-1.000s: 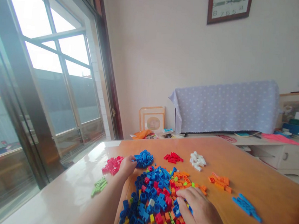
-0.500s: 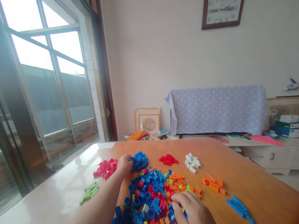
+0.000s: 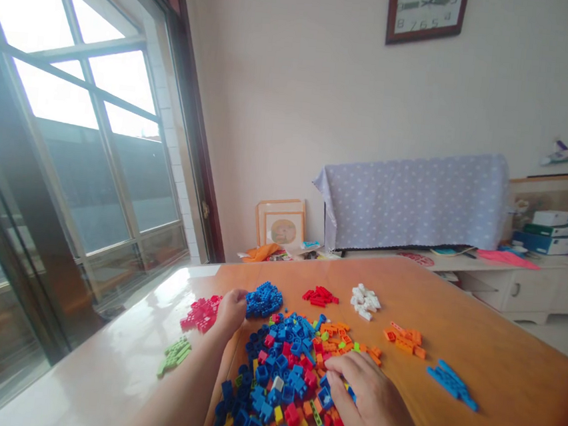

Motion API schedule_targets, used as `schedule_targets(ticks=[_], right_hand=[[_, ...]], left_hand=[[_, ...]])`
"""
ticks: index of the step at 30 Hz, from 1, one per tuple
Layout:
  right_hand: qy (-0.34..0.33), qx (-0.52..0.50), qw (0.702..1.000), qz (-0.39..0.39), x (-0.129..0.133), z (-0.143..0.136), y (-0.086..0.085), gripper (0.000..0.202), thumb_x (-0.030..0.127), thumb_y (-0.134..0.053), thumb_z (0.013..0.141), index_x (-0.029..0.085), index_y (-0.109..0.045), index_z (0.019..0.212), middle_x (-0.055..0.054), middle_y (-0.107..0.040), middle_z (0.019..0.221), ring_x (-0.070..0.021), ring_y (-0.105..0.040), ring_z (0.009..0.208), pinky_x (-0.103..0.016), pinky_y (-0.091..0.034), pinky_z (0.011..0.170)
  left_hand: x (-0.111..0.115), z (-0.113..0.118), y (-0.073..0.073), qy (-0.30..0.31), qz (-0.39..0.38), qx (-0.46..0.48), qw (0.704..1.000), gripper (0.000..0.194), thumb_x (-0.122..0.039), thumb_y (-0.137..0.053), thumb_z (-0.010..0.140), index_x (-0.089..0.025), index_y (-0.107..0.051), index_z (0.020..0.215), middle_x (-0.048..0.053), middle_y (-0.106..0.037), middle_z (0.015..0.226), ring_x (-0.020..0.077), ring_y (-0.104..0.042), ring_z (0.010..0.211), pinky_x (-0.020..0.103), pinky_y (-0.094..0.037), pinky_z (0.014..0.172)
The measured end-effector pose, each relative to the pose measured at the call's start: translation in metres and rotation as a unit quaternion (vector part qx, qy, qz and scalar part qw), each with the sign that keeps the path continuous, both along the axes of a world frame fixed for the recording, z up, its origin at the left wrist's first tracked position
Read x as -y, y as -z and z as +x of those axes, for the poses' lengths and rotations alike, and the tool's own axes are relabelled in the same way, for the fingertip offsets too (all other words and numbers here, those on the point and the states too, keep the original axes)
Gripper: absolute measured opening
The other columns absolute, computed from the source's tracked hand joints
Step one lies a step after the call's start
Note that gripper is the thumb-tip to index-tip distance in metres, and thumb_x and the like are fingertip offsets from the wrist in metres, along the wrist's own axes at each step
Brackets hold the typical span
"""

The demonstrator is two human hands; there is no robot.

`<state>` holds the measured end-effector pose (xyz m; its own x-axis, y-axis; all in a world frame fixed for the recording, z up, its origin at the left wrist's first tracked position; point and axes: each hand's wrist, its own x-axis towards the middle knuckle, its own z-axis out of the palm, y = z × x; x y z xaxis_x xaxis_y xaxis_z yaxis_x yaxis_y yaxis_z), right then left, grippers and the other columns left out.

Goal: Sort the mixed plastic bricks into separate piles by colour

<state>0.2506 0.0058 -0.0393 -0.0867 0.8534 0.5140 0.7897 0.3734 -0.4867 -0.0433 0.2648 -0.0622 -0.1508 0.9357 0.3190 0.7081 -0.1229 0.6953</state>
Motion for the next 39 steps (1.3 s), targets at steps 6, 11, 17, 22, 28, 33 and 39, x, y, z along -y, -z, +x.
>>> schedule_targets(ticks=[6,11,17,22,28,33,39], right_hand=[[-0.001,-0.006,1.0,-0.006,0.004,-0.002,-0.006,0.024,0.026,-0.046,0.102,0.024,-0.069,0.101,-0.005,-0.071,0.101,-0.0224,-0.063,0.096,-0.037,-0.05,0.087],[0.004,-0.005,1.0,-0.018,0.006,-0.001,-0.009,0.027,0.026,-0.044,0.101,0.025,-0.071,0.099,-0.004,-0.071,0.099,-0.0216,-0.064,0.095,-0.036,-0.049,0.086],[0.053,0.019,0.996,-0.068,0.004,0.013,-0.009,0.028,0.028,-0.043,0.099,0.025,-0.071,0.102,-0.004,-0.071,0.103,-0.021,-0.066,0.094,-0.033,-0.048,0.08],[0.033,0.041,0.99,-0.13,0.01,0.014,-0.013,0.031,0.045,-0.053,0.095,0.029,-0.072,0.114,-0.005,-0.069,0.113,-0.0217,-0.068,0.097,-0.032,-0.049,0.082],[-0.054,0.086,0.984,-0.149,0.021,-0.003,-0.014,0.053,0.056,-0.07,0.082,0.037,-0.065,0.132,-0.005,-0.063,0.126,-0.0259,-0.067,0.105,-0.039,-0.049,0.093],[-0.037,0.046,0.989,-0.135,0.016,-0.006,-0.006,0.034,0.044,-0.062,0.09,0.031,-0.072,0.121,-0.005,-0.066,0.117,-0.0208,-0.068,0.096,-0.034,-0.051,0.089],[-0.04,-0.012,0.993,-0.11,0.006,-0.002,0.001,0.027,0.03,-0.05,0.098,0.024,-0.076,0.102,-0.005,-0.068,0.103,-0.0184,-0.066,0.094,-0.031,-0.049,0.091]], left_hand=[[0.029,0.001,-0.013,0.013,-0.015,0.042,0.999,0.031,-0.016,-0.055,0.087,-0.014,-0.072,0.113,0.01,-0.078,0.101,0.0206,-0.072,0.094,0.027,-0.053,0.079],[0.073,0.007,-0.026,0.084,-0.058,0.035,0.994,0.031,-0.022,-0.057,0.087,-0.013,-0.072,0.113,0.008,-0.077,0.095,0.02,-0.07,0.084,0.028,-0.053,0.073],[0.148,0.012,-0.046,0.198,-0.119,-0.004,0.973,0.041,-0.04,-0.071,0.084,-0.02,-0.074,0.119,0.007,-0.077,0.109,0.0243,-0.07,0.098,0.03,-0.056,0.082],[0.205,0.018,-0.052,0.315,-0.099,-0.127,0.935,0.082,-0.065,-0.081,0.071,-0.036,-0.058,0.145,0.008,-0.054,0.151,0.035,-0.055,0.133,0.045,-0.049,0.109],[0.228,0.035,-0.031,0.329,-0.047,-0.159,0.93,0.08,-0.067,-0.081,0.07,-0.039,-0.06,0.142,0.009,-0.044,0.159,0.0413,-0.034,0.149,0.059,-0.036,0.119],[0.223,0.038,-0.027,0.337,0.005,-0.148,0.93,0.05,-0.057,-0.069,0.088,-0.035,-0.068,0.133,0.01,-0.056,0.147,0.0346,-0.047,0.141,0.053,-0.042,0.116],[0.218,0.037,-0.029,0.352,0.053,-0.146,0.923,0.029,-0.039,-0.057,0.098,-0.029,-0.075,0.118,0.009,-0.067,0.131,0.0278,-0.057,0.129,0.045,-0.047,0.113]])
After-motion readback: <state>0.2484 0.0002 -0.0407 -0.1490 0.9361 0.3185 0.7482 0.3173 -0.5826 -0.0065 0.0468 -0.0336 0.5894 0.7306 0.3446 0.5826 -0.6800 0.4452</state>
